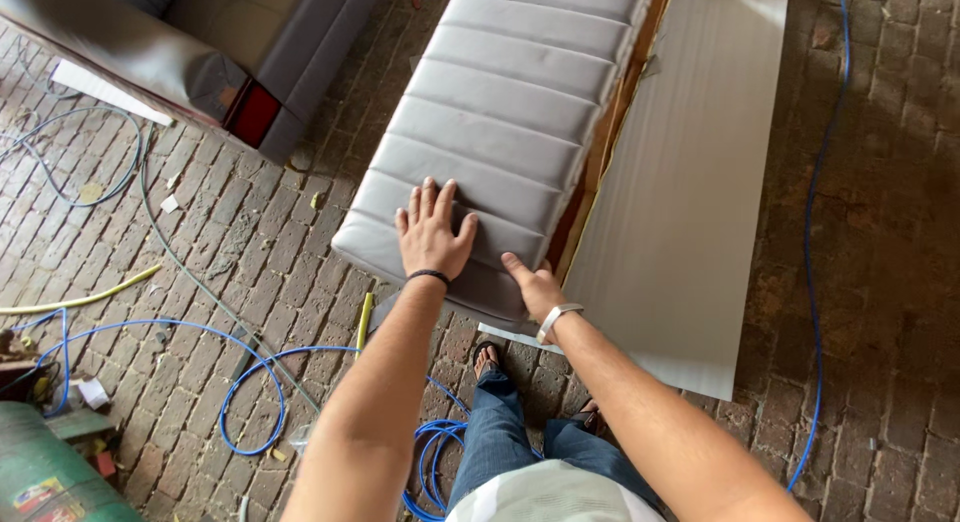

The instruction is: The person uses a power drill to attach metal brackets to the underside of a sofa frame. They then flip the sofa upright, remove a protective sheet, and reposition the sofa on the floor.

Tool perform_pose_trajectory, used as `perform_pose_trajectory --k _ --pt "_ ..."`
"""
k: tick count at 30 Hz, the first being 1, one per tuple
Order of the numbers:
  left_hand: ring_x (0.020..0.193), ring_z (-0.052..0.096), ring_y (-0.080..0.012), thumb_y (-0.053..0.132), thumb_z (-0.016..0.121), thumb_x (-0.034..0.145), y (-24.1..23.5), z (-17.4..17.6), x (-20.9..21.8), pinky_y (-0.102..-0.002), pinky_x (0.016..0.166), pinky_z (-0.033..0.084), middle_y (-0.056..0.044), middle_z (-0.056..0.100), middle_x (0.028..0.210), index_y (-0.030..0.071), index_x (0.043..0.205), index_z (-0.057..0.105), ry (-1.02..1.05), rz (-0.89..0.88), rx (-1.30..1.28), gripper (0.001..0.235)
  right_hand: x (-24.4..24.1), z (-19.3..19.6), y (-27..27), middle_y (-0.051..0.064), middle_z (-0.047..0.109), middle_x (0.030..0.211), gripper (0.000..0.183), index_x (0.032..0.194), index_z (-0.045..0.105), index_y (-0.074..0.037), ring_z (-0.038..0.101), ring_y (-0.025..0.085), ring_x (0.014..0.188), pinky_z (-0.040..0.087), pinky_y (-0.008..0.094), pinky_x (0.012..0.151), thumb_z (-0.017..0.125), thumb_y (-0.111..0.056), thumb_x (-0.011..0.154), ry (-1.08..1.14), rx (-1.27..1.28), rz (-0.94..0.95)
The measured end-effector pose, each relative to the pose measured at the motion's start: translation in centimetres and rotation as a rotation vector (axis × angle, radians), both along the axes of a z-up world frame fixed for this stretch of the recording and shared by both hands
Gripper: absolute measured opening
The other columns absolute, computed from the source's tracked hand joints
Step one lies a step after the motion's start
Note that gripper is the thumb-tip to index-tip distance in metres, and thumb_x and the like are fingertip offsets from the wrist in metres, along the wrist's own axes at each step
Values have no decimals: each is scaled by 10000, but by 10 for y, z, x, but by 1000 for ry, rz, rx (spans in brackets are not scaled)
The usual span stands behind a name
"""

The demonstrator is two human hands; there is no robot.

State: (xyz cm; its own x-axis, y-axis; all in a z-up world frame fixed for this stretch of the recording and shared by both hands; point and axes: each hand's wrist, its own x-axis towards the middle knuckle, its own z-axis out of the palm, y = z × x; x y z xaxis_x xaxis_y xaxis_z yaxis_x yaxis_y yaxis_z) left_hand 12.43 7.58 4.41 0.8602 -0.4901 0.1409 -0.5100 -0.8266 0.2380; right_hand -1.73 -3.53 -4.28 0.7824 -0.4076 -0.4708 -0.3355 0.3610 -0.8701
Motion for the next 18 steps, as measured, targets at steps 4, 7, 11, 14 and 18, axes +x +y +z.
perform_pose_trajectory --k 4,7,11,14,18 --pt "1486 305 -326 468 591 965 12 -6 16 -512 1208 202 -147 394 1590 156 1499 459 -79 -63 -79 632 29 -16 11 139 687 1240 884 1445 438 20 673 240 1162 511 360 1017 623 -663 915 -88 -169 75" --pt "1416 459 -320 328 621 965 24 -16 -5 -459 1197 343 -132 537 1484 120 1433 515 7 -112 -323 523 62 -20 14 162 739 1189 875 1398 616 35 715 265 1134 522 348 1004 548 -698 924 -2 -138 296" --pt "1220 559 -396 85 653 781 62 -27 -70 -486 1074 442 -183 623 1274 56 1290 588 -133 -206 -509 514 93 -2 16 283 722 1192 682 1564 472 -123 707 355 1106 526 393 980 427 -523 1013 70 -607 697" --pt "1101 637 -302 125 649 783 87 -45 -113 -464 972 471 -51 715 1056 176 1022 727 37 -676 -44 257 103 24 33 312 657 1231 816 1216 663 173 655 332 1144 483 375 987 675 -587 918 57 -164 391" --pt "1145 620 -314 220 653 819 52 -95 -105 -463 972 479 -96 696 1135 145 1076 734 -51 -732 466 280 113 63 57 301 715 1116 724 1110 667 157 714 331 1036 529 391 908 759 -508 839 33 -104 271"
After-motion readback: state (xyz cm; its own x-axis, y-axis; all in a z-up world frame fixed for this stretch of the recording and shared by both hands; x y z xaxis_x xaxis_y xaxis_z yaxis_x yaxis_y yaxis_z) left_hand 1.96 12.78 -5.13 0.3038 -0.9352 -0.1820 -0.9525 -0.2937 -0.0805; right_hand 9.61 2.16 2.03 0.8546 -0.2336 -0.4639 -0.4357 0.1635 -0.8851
